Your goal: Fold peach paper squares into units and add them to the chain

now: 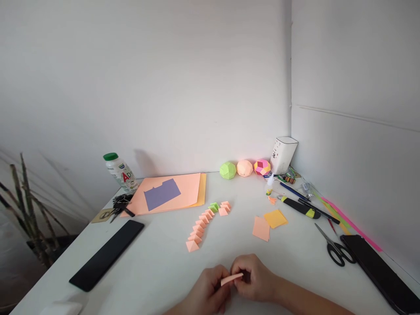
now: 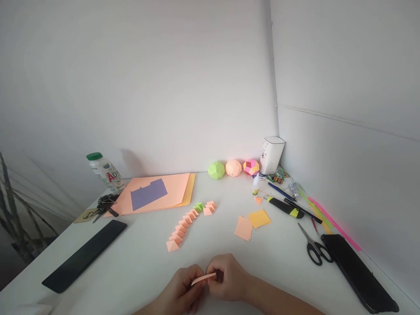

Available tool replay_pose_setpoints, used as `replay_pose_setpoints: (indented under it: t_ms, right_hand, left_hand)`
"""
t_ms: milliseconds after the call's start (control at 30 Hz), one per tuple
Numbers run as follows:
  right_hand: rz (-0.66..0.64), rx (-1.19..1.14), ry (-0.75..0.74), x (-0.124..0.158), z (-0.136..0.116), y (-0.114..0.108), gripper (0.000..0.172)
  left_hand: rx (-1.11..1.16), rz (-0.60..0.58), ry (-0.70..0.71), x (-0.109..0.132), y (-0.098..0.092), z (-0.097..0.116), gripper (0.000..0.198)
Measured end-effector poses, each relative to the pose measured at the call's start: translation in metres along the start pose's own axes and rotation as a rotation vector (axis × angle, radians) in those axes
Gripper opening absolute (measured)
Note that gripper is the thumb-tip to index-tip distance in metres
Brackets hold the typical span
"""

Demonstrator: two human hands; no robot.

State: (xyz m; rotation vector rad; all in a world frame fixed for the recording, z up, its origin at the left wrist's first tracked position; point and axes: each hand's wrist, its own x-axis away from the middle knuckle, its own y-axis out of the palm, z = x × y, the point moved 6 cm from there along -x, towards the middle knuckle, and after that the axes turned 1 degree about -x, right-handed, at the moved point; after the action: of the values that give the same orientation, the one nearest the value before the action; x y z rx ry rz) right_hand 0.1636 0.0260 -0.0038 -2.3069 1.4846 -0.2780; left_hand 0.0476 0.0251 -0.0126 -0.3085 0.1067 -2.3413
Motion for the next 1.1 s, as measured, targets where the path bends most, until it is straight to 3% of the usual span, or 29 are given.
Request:
replay_pose_setpoints:
  t_ms: [467, 700, 933, 1100]
  right_hand:
    - [-0.014, 0.067, 0.013, 0.0, -0.002, 0.002, 0.006]
    - [-0.039, 0.027, 0.092, 0.0, 0.001, -0.003, 0.005]
    - [-0.087, -0.242, 0.244, -0.001, 0.017, -0.008, 0.006]
    - [-0.087, -0.354, 0.236, -0.001, 0.016, -0.009, 0.007]
  left_hand:
    - [0.019, 0.011, 0.021, -0.001, 0.0, -0.003, 0.041]
    - [0.08, 0.007, -0.045, -0.001, 0.0, -0.005, 0.04]
    - [0.16, 0.035, -0.043, -0.002, -0.003, -0.01, 0.04]
    - [0.202, 0.061, -0.051, -0.003, -0.005, -0.012, 0.041]
